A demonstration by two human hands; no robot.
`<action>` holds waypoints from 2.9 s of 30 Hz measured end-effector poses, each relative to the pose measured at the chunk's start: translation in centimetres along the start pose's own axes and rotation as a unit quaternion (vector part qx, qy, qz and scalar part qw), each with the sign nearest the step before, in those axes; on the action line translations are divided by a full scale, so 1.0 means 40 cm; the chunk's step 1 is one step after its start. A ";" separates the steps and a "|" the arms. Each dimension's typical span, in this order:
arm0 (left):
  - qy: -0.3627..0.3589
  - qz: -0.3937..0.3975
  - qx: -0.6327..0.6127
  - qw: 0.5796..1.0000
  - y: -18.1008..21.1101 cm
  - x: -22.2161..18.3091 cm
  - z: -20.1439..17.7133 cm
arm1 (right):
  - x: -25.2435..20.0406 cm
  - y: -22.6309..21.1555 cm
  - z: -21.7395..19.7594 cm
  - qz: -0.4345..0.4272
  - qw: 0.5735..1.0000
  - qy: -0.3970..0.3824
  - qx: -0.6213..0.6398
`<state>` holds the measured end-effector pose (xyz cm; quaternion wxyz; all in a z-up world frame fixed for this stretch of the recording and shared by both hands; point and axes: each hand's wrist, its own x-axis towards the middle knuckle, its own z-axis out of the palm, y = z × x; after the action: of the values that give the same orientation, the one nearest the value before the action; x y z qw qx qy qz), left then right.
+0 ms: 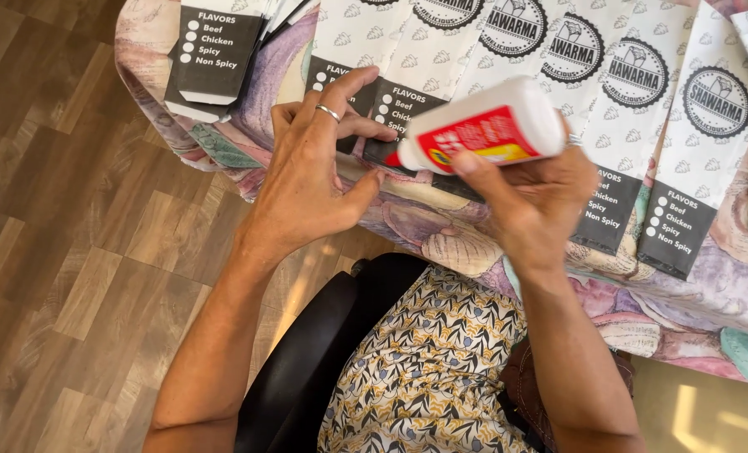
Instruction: The person applies glue from a squeeze bottle to the flaps of printed shawarma packaging sleeves and presses the surfaces together by hand to secure them.
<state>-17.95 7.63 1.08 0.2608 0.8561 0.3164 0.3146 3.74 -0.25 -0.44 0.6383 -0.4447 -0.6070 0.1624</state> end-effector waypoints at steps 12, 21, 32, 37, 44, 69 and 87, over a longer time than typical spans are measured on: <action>0.071 -0.051 0.013 0.996 0.001 0.016 0.042 | -0.028 -0.034 -0.019 0.009 0.994 0.043 -0.103; 0.084 -0.012 0.035 0.996 -0.009 0.010 0.042 | -0.005 -0.039 0.053 0.027 0.994 0.023 -0.106; 0.230 0.057 0.064 0.969 -0.100 -0.009 0.041 | -0.041 -0.015 -0.038 0.018 0.990 0.136 -0.022; 0.171 -0.022 0.054 0.983 -0.072 -0.028 -0.033 | 0.005 0.008 0.048 -0.004 0.997 0.063 0.053; 0.099 -0.059 -0.009 0.993 -0.058 -0.037 -0.074 | 0.045 -0.022 0.139 0.005 0.998 -0.003 -0.055; 0.139 -0.078 -0.019 0.987 -0.075 -0.028 -0.045 | 0.040 -0.018 0.144 0.009 0.999 0.000 -0.039; 0.117 -0.039 0.100 0.987 -0.053 -0.024 -0.027 | -0.020 -0.025 -0.043 0.144 0.960 0.148 0.187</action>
<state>-20.08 8.62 0.09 0.1474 0.8222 0.4081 0.3686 4.83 -2.06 0.06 0.7625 -0.4195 -0.3940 0.2955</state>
